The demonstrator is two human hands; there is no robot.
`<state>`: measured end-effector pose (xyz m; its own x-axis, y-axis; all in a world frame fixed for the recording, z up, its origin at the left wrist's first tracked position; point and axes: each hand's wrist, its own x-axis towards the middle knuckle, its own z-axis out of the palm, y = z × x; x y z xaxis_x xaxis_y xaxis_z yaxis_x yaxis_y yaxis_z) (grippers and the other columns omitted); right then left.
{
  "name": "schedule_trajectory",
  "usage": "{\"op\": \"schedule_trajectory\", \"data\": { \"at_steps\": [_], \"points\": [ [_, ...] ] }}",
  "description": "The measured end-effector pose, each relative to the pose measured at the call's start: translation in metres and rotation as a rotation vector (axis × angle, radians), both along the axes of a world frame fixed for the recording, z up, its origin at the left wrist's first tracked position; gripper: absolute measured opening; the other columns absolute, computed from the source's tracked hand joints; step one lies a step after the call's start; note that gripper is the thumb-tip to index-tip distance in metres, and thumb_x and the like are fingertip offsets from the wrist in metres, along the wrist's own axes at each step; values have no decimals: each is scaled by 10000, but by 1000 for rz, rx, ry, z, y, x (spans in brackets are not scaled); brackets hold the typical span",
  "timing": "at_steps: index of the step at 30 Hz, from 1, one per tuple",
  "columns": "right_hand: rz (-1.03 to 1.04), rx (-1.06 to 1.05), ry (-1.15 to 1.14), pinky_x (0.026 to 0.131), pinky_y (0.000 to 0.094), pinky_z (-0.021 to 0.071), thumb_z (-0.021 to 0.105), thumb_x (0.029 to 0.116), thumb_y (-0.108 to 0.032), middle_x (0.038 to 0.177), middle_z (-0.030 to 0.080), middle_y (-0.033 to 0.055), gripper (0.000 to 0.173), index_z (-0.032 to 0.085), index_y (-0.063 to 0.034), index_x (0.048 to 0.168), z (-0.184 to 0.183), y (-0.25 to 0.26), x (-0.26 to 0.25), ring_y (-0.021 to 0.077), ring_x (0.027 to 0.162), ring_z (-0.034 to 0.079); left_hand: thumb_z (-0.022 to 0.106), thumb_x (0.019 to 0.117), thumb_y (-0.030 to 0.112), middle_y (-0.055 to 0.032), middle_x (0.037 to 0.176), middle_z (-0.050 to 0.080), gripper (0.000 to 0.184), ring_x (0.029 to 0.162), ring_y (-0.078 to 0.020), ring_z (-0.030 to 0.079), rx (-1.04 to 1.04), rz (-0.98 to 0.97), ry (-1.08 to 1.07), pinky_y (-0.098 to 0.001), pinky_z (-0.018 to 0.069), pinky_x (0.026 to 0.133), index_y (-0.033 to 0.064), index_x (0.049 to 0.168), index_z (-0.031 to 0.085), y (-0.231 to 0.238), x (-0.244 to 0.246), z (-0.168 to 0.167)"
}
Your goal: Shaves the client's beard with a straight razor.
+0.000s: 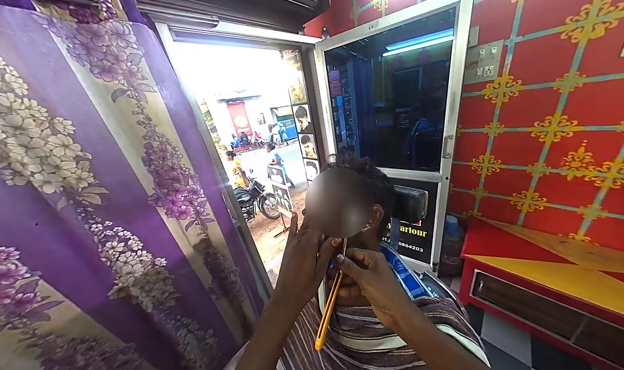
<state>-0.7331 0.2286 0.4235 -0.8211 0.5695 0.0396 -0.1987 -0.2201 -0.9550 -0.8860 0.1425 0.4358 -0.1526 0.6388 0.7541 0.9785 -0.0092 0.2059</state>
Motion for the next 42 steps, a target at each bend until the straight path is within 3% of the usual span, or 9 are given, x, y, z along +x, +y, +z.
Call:
{"op": "schedule_trajectory", "data": {
  "at_steps": [3, 8, 13, 18, 22, 30, 34, 38, 42],
  "points": [
    [29, 112, -1, 688, 349, 656, 614, 1035, -129, 950, 741, 115, 177, 679, 12, 1120, -2, 2, 6, 214, 772, 750, 301, 1071, 588, 70, 1595, 443, 640, 1524, -136, 309, 34, -53, -39, -561, 185, 1275, 207, 1561, 457, -1, 8, -4],
    [75, 221, -68, 674, 339, 650, 622, 1037, -179, 929, 746, 69, 195, 695, -19, 1120, -7, 15, 10, 185, 758, 744, 331, 1066, 585, -20, 1568, 484, 689, 1510, -196, 348, 33, -28, -37, -527, 217, 1265, 116, 1558, 443, -2, 22, -19],
    [56, 216, -98, 678, 351, 654, 658, 1019, -193, 943, 744, 95, 205, 710, -15, 1106, -10, 22, 10, 196, 768, 748, 326, 1069, 575, 22, 1571, 484, 627, 1522, -213, 331, 25, 61, 39, -568, 215, 1255, 187, 1529, 503, -1, 20, -24],
    [-33, 201, -107, 671, 356, 656, 667, 1013, -190, 933, 738, 102, 189, 711, -13, 1066, -11, 17, 7, 202, 752, 745, 321, 1066, 581, 39, 1569, 486, 637, 1525, -217, 327, 33, 71, 37, -589, 212, 1248, 179, 1523, 510, -2, 20, -23],
    [54, 255, -132, 686, 345, 657, 642, 1029, -214, 959, 754, 78, 211, 707, -28, 1104, -12, 15, 5, 190, 766, 754, 342, 1069, 560, 25, 1539, 523, 642, 1518, -208, 340, 45, 67, 37, -577, 209, 1256, 138, 1527, 499, -2, 18, -24],
    [-57, 291, -105, 701, 375, 667, 657, 1016, -209, 940, 753, 87, 191, 723, -34, 1054, -20, 22, 7, 205, 781, 759, 320, 1066, 585, 71, 1571, 479, 620, 1530, -184, 309, 31, 59, 6, -578, 191, 1257, 213, 1527, 503, -4, 19, -22],
    [-29, 583, -102, 729, 337, 650, 639, 1013, -250, 941, 743, 27, 203, 738, -83, 1072, -29, 19, 13, 135, 799, 741, 329, 1055, 616, -22, 1571, 476, 704, 1502, -197, 362, 87, -30, -69, -539, 224, 1264, 134, 1553, 450, -3, 27, -28],
    [33, 432, -126, 710, 353, 659, 632, 1030, -240, 930, 748, 48, 217, 726, -54, 1092, -28, 27, 13, 168, 785, 750, 359, 1065, 574, -50, 1519, 539, 679, 1485, -221, 399, 81, 22, -18, -567, 218, 1258, 95, 1532, 478, -3, 31, -36],
    [86, 455, -184, 723, 353, 658, 631, 1029, -238, 949, 746, 52, 215, 720, -52, 1092, -27, 31, 14, 163, 795, 751, 353, 1070, 564, -49, 1489, 573, 663, 1477, -232, 415, 115, 95, 30, -592, 236, 1244, 102, 1522, 499, -4, 30, -38]
  ]
}}
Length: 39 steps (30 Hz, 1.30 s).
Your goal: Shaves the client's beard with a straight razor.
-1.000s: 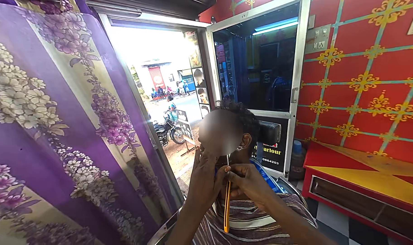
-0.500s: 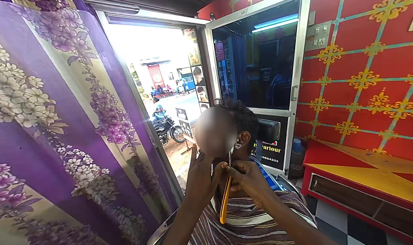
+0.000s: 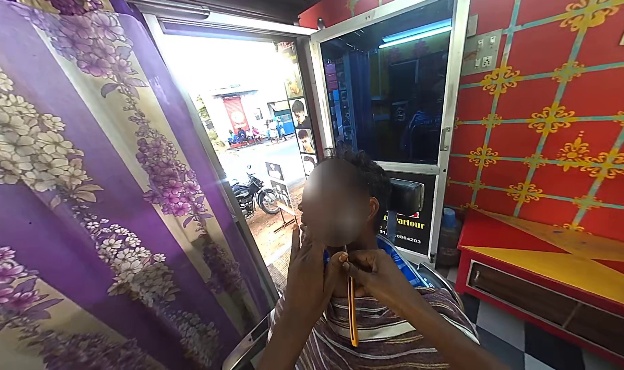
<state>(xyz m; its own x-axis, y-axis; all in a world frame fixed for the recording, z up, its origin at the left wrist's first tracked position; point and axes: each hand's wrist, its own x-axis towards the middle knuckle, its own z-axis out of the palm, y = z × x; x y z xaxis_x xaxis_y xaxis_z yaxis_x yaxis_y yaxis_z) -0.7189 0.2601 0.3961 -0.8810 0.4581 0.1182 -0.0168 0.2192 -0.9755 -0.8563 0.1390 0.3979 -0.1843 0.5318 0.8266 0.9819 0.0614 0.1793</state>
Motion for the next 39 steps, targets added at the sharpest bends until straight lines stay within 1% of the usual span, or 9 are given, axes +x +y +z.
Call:
{"op": "schedule_trajectory", "data": {
  "at_steps": [9, 15, 20, 24, 29, 31, 36, 38, 39],
  "points": [
    [-94, -44, 1, 708, 360, 659, 640, 1022, -225, 956, 751, 71, 205, 714, -48, 1094, -1, 7, 2, 184, 798, 756, 347, 1073, 560, 31, 1505, 559, 614, 1496, -196, 383, -25, -10, 5, -590, 209, 1258, 178, 1527, 502, 0, -2, 0],
    [-37, 20, -32, 723, 359, 661, 642, 1023, -242, 948, 751, 54, 203, 726, -64, 1073, 5, 1, 0, 166, 799, 755, 352, 1070, 559, -36, 1478, 582, 660, 1479, -230, 413, -20, 9, -4, -598, 228, 1245, 96, 1515, 505, -1, -3, -1],
    [-143, -38, 24, 704, 359, 662, 644, 1022, -238, 934, 749, 62, 197, 718, -57, 1052, 6, -1, -3, 176, 780, 754, 348, 1072, 560, 17, 1486, 577, 613, 1485, -202, 401, 1, -22, -17, -606, 221, 1245, 160, 1496, 536, 0, -2, 4],
    [-139, 86, 61, 733, 350, 660, 656, 1010, -287, 945, 753, 22, 212, 741, -101, 1067, 9, -10, -3, 147, 811, 752, 392, 1063, 561, 6, 1536, 517, 627, 1488, -180, 381, 47, -146, -90, -541, 220, 1263, 145, 1523, 484, 5, 0, 16],
    [-119, -137, 89, 713, 366, 663, 640, 1027, -214, 969, 755, 76, 209, 722, -40, 1108, 14, -11, -8, 196, 798, 758, 361, 1064, 574, 15, 1597, 446, 637, 1537, -202, 292, -68, -58, -29, -543, 212, 1262, 174, 1549, 464, 12, -2, 18],
    [-129, -155, 94, 700, 368, 662, 644, 1024, -214, 950, 752, 85, 205, 724, -33, 1081, 14, -10, -9, 202, 775, 755, 365, 1062, 571, 13, 1565, 491, 618, 1525, -218, 325, -47, -21, 4, -564, 224, 1252, 179, 1515, 516, 13, -5, 16],
    [-218, -175, 114, 695, 377, 670, 661, 1016, -204, 940, 748, 102, 190, 712, -22, 1036, 7, -12, -10, 215, 774, 758, 352, 1065, 573, 44, 1550, 508, 625, 1528, -221, 318, -53, -3, 24, -579, 199, 1254, 178, 1530, 490, 11, -8, 13],
    [-210, -115, 153, 689, 369, 670, 652, 1017, -206, 934, 754, 88, 182, 710, -35, 1039, 5, -13, -5, 208, 778, 760, 357, 1067, 571, 55, 1545, 512, 604, 1518, -197, 336, -11, -79, -53, -591, 187, 1254, 203, 1520, 511, 9, -9, 14],
    [-177, -77, 196, 695, 366, 671, 644, 1020, -202, 950, 757, 84, 186, 713, -37, 1071, 5, -14, 0, 209, 803, 761, 363, 1072, 555, 65, 1533, 522, 581, 1487, -164, 387, 47, -143, -131, -590, 218, 1250, 212, 1514, 519, 6, -10, 15]
  ]
}}
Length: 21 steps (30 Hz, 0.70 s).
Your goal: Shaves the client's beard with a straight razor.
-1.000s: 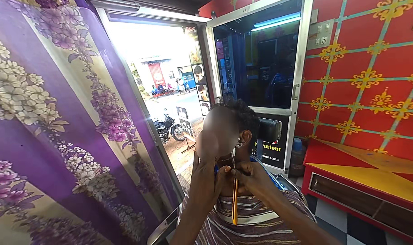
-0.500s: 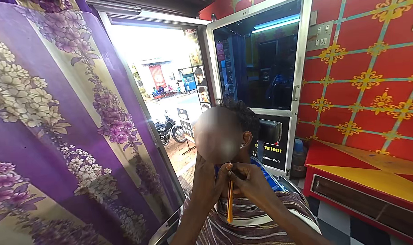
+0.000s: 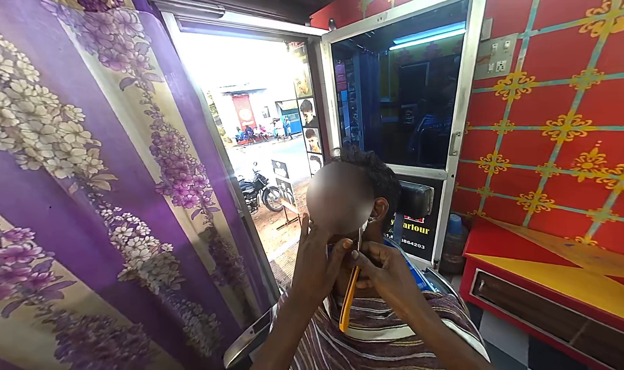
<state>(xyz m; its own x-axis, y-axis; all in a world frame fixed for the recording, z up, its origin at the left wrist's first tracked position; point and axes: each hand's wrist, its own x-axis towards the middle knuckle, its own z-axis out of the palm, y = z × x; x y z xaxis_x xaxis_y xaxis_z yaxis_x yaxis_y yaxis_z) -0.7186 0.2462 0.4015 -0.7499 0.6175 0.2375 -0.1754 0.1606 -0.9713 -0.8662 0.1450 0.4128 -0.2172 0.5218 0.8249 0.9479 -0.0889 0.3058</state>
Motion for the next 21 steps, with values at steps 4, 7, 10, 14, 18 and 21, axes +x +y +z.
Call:
{"op": "schedule_trajectory", "data": {
  "at_steps": [4, 7, 10, 14, 18, 21],
  "points": [
    [82, 171, 181, 724, 343, 658, 620, 1022, -152, 983, 761, 104, 202, 699, -9, 1141, 8, 12, 33, 226, 870, 756, 448, 1088, 275, -26, 1307, 680, 372, 1200, -158, 638, 334, -32, -408, -385, 536, 1011, 75, 1367, 591, -27, -11, -2],
    [112, 34, 37, 758, 362, 658, 632, 1003, -92, 994, 749, 130, 163, 667, 7, 1128, 8, 14, 42, 247, 892, 754, 491, 1062, 251, -75, 1293, 647, 364, 1152, -187, 630, 285, -7, -747, -380, 533, 954, 58, 1360, 572, -31, -17, -25],
    [92, 116, -65, 753, 350, 656, 636, 1001, -125, 990, 749, 78, 151, 687, -21, 1098, -16, -4, 25, 195, 871, 748, 530, 1065, 260, -147, 1325, 625, 444, 1144, -249, 654, 195, -95, -1079, -436, 548, 976, 37, 1447, 484, -20, -13, -42],
    [-33, 363, -151, 728, 289, 630, 653, 994, -199, 945, 756, -1, 150, 734, -86, 1051, -43, -22, -7, 98, 813, 730, 619, 1030, 270, -118, 1255, 662, 473, 1106, -229, 667, 213, -131, -1190, -413, 550, 968, 92, 1449, 491, -10, -6, -41],
    [-84, 463, -216, 769, 290, 611, 644, 1002, -261, 934, 752, 10, 203, 741, -86, 1036, -42, -30, -31, 90, 819, 722, 702, 979, 294, -95, 1241, 642, 572, 1057, -199, 655, 190, -120, -1143, -386, 549, 907, 147, 1478, 463, -6, 0, -33],
    [-83, 476, -255, 806, 313, 601, 621, 1005, -258, 949, 756, 21, 219, 760, -95, 1052, -39, -32, -43, 101, 847, 721, 698, 986, 248, -84, 1180, 671, 525, 959, -184, 673, 214, -80, -1115, -368, 564, 825, 155, 1457, 485, -1, -1, -34]
  ]
}}
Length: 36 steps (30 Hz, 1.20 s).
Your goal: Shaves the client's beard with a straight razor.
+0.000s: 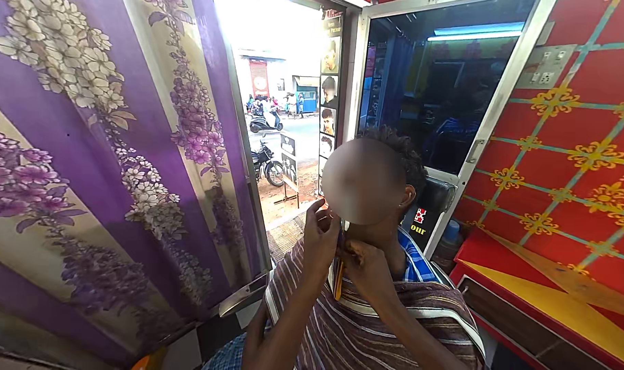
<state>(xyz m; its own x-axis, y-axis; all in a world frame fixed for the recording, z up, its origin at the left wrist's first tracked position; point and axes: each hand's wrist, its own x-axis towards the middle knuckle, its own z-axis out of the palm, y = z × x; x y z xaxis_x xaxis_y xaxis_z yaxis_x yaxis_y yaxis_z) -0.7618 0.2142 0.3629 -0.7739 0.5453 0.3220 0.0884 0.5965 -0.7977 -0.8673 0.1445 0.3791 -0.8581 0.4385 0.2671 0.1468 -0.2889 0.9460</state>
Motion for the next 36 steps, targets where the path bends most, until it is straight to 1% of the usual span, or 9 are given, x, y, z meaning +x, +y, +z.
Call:
{"op": "schedule_trajectory", "data": {
  "at_steps": [4, 10, 14, 17, 19, 21, 25, 30, 36],
  "points": [
    [-3, -31, -2, 833, 312, 610, 622, 1007, -239, 967, 766, 10, 209, 770, -105, 1069, -2, 1, -6, 90, 870, 731, 697, 987, 321, -55, 986, 702, 527, 799, -158, 657, -27, 75, 66, -337, 545, 714, 156, 1444, 494, 3, -4, -4],
    [-50, -90, 144, 815, 284, 621, 669, 988, -196, 929, 771, -9, 148, 766, -96, 1037, -16, 8, -4, 69, 852, 733, 671, 995, 391, -60, 966, 698, 566, 770, -167, 656, -75, 104, 113, -359, 554, 703, 154, 1466, 466, 3, -5, -4],
    [-66, -249, 267, 774, 315, 649, 676, 985, -109, 915, 766, 46, 97, 738, -39, 1012, -21, 8, -2, 134, 836, 750, 659, 997, 415, -55, 971, 704, 571, 769, -164, 659, -80, 90, 122, -356, 552, 695, 155, 1466, 462, 1, -6, -3],
    [-15, -265, 430, 742, 312, 639, 655, 980, -64, 887, 748, 67, 94, 727, -8, 1004, -29, 1, 0, 152, 805, 733, 674, 971, 473, -80, 1160, 677, 683, 951, -195, 686, -122, 50, 107, -408, 580, 813, 183, 1522, 393, -1, -2, 0],
    [22, -298, 524, 760, 327, 645, 630, 977, -17, 887, 742, 89, 102, 718, 20, 1012, -35, -7, -1, 169, 808, 733, 742, 892, 535, -113, 1284, 629, 863, 1073, -233, 666, -171, 56, 129, -456, 572, 885, 182, 1559, 323, 1, 2, 3],
    [8, -427, 558, 768, 361, 655, 616, 981, 16, 912, 744, 129, 109, 701, 48, 1041, -35, -14, -5, 206, 824, 745, 809, 804, 584, -150, 1356, 570, 1027, 1109, -275, 637, -244, 97, 152, -491, 557, 887, 192, 1589, 277, 3, 7, 8],
    [-14, -448, 529, 754, 328, 646, 635, 954, 29, 893, 749, 115, 109, 706, 45, 1035, -28, -16, -18, 175, 810, 740, 866, 726, 602, -172, 1295, 582, 1102, 1032, -317, 631, -343, 173, 212, -544, 545, 847, 216, 1586, 296, 9, 7, 15],
    [21, -401, 477, 738, 313, 633, 657, 933, 21, 864, 745, 94, 100, 731, 15, 1000, -23, -11, -28, 153, 781, 726, 821, 780, 612, -191, 1221, 621, 1020, 929, -329, 654, -431, 251, 287, -553, 549, 794, 192, 1573, 336, 8, 5, 23],
    [-15, -492, 473, 727, 339, 649, 651, 962, 24, 876, 746, 125, 73, 717, 44, 985, -22, -6, -26, 188, 792, 740, 816, 773, 632, -144, 1106, 649, 1007, 804, -287, 655, -433, 267, 285, -517, 564, 684, 217, 1563, 348, 6, 5, 28]
  ]
}}
